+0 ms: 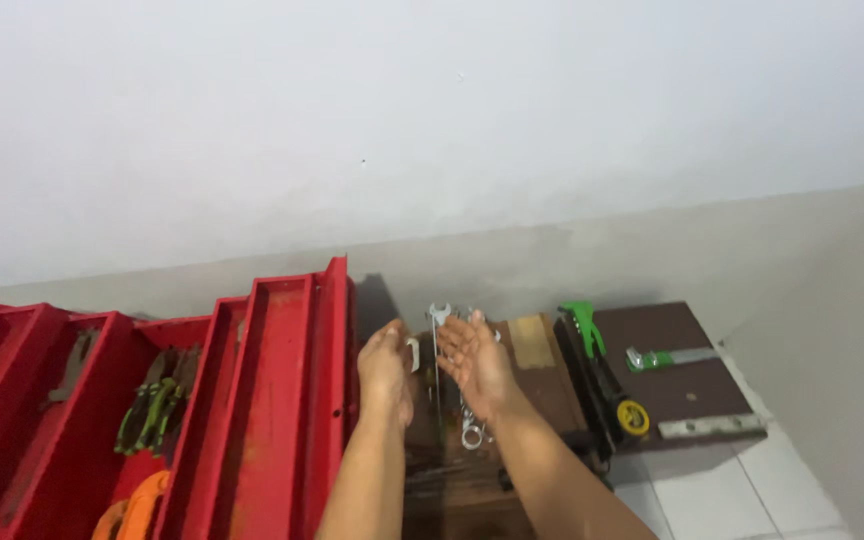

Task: The person sorts hand tools from a wooden box on the floor and places them into the trays of a red cantilever toolbox, arranging pliers, scissors, and wrenches into separate trays by type and size.

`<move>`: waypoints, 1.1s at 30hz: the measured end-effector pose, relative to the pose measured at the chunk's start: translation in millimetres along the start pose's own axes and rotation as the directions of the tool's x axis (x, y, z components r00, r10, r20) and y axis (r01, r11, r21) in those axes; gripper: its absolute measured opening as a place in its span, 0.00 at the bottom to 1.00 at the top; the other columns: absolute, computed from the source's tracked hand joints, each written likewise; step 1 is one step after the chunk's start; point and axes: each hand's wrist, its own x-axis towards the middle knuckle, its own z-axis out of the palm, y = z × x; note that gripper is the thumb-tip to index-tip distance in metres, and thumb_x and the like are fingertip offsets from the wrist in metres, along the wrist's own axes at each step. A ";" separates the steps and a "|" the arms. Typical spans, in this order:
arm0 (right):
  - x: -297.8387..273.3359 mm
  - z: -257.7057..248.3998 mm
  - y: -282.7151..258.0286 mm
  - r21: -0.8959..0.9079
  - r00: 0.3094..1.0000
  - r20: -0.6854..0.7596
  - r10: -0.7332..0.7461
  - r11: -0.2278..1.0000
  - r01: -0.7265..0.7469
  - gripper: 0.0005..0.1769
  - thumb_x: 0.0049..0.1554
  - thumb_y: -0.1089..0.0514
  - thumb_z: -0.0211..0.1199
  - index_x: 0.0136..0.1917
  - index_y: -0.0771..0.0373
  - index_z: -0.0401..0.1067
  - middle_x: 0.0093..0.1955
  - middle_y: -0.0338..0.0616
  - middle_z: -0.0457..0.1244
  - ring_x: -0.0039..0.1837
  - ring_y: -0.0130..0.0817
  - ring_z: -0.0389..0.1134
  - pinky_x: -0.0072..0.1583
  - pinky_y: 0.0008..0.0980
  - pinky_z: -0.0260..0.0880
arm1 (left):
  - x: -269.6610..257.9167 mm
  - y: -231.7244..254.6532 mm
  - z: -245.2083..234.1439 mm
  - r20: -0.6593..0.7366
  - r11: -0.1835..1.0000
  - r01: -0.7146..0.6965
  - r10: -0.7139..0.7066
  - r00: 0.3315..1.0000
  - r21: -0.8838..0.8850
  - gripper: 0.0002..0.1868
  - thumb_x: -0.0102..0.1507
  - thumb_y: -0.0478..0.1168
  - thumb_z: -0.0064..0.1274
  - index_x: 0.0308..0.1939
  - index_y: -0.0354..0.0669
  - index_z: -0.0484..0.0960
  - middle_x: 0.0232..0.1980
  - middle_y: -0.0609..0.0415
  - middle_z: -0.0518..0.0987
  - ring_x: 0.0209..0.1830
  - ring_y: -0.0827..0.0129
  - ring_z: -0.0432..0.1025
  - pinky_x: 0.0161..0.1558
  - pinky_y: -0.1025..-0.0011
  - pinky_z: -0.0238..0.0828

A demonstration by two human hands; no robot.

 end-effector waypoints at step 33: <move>166.7 -14.7 105.6 -0.801 0.893 0.413 0.180 -0.395 0.450 0.46 0.48 0.67 0.66 0.78 0.52 0.58 0.63 0.55 0.59 0.67 0.54 0.60 0.67 0.48 0.61 | 41.5 -142.0 -89.9 -0.364 -0.028 0.373 0.164 0.917 0.927 0.35 0.59 0.40 0.54 0.71 0.57 0.66 0.68 0.48 0.67 0.71 0.50 0.60 0.71 0.51 0.56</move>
